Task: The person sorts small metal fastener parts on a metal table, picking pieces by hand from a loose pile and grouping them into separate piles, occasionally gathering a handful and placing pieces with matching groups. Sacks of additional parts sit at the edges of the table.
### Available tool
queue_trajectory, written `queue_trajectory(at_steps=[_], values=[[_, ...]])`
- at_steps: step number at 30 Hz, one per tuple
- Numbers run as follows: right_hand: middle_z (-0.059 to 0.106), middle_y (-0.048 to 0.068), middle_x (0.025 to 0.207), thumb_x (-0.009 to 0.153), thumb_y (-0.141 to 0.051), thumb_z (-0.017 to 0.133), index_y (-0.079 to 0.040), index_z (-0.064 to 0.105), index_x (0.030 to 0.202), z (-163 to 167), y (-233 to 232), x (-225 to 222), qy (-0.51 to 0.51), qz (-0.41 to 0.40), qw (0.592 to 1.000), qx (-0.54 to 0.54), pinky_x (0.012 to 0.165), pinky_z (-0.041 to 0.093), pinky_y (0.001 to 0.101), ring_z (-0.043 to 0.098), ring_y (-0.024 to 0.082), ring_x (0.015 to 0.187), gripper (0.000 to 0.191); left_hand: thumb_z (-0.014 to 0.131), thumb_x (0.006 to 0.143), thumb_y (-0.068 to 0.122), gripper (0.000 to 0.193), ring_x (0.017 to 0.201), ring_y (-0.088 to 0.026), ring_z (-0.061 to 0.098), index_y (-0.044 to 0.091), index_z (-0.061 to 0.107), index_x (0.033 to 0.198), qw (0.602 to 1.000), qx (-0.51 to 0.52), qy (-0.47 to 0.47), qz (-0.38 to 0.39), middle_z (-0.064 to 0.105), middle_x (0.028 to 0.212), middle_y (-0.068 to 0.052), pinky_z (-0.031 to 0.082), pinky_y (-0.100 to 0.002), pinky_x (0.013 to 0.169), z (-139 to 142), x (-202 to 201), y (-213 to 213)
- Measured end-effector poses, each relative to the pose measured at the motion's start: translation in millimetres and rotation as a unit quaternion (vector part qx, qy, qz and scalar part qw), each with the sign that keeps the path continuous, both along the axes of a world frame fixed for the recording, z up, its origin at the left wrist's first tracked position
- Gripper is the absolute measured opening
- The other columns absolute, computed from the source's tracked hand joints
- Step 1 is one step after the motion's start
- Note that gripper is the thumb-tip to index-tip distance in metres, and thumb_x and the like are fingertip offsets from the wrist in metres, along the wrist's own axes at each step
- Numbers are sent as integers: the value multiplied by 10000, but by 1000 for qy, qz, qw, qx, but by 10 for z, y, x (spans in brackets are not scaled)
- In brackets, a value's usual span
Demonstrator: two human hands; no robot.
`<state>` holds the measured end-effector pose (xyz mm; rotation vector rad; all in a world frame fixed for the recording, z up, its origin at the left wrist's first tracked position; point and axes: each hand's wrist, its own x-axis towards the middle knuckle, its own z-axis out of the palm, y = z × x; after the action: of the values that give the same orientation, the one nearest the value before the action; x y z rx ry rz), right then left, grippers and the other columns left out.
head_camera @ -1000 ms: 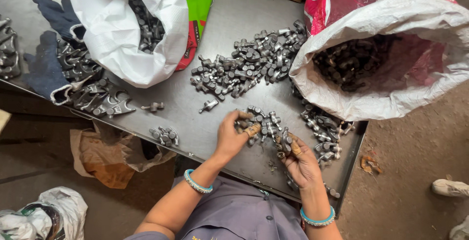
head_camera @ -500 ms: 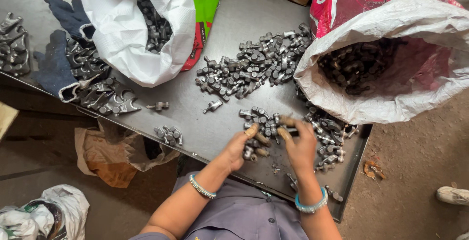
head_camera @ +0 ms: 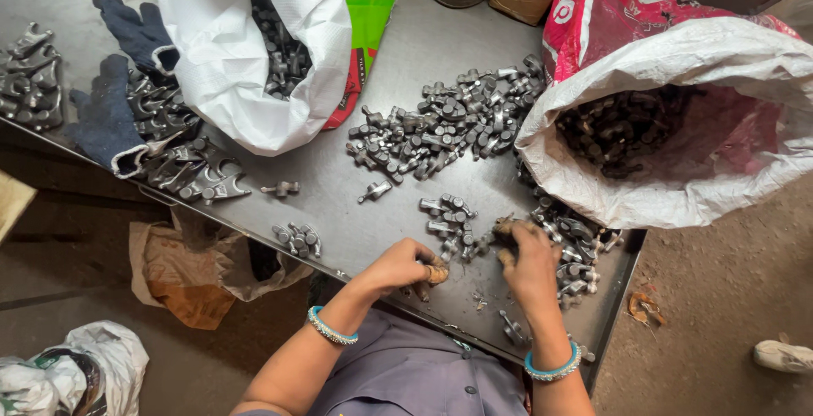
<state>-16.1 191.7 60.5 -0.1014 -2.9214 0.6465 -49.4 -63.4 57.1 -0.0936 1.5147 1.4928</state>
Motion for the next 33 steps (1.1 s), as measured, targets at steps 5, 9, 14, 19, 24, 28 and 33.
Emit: queue_trajectory(at_steps=[5,9,14,19,24,28,33], values=[[708,122,1154,778,-83,835,-41,685,1134,-91,27,110,-27,-68,987,-146,1017,473,441,655,288,1084,388,775,846,129,314,554,-143,686,-23,764,1121,999,31,-10,29,737,806,-64,447,-263,435,-227,-30,243],[707,70,1155,819,82,759,-38,631,1173,-50,56,269,27,-78,809,-582,957,555,330,673,184,1067,394,806,855,125,291,572,-114,645,-21,774,1105,992,78,-8,100,735,804,-67,502,-249,494,-337,-65,456],[708,120,1138,793,136,747,-4,636,1143,-29,42,446,-15,-67,624,-778,953,570,332,689,218,1074,393,839,814,83,236,642,-94,649,4,721,1002,990,104,19,96,724,824,-46,525,-242,544,-346,1,526],[712,120,1107,810,102,745,17,643,1125,-170,-24,460,-60,-117,606,-785,931,586,321,708,201,1015,342,824,829,141,238,723,-74,680,42,708,1011,980,168,-47,94,729,887,-7,562,-226,600,-367,50,490],[715,82,989,893,-68,745,11,696,1093,-394,5,461,-96,-134,658,-735,701,566,265,676,134,824,221,767,934,384,336,640,-69,647,58,728,1003,976,148,-127,93,717,841,7,468,-213,458,-417,54,461],[720,52,869,936,-209,733,-2,690,1009,-560,68,490,-102,-134,645,-746,585,539,248,657,116,725,224,719,953,367,350,696,-97,697,36,736,1064,955,204,-183,109,750,893,-34,562,-233,536,-458,65,525],[727,46,848,901,-231,764,-9,671,926,-554,91,512,-90,-131,648,-745,603,560,256,662,117,712,242,714,990,415,386,611,-97,663,35,726,1060,958,210,-170,92,741,833,-36,472,-200,419,-492,75,542]])
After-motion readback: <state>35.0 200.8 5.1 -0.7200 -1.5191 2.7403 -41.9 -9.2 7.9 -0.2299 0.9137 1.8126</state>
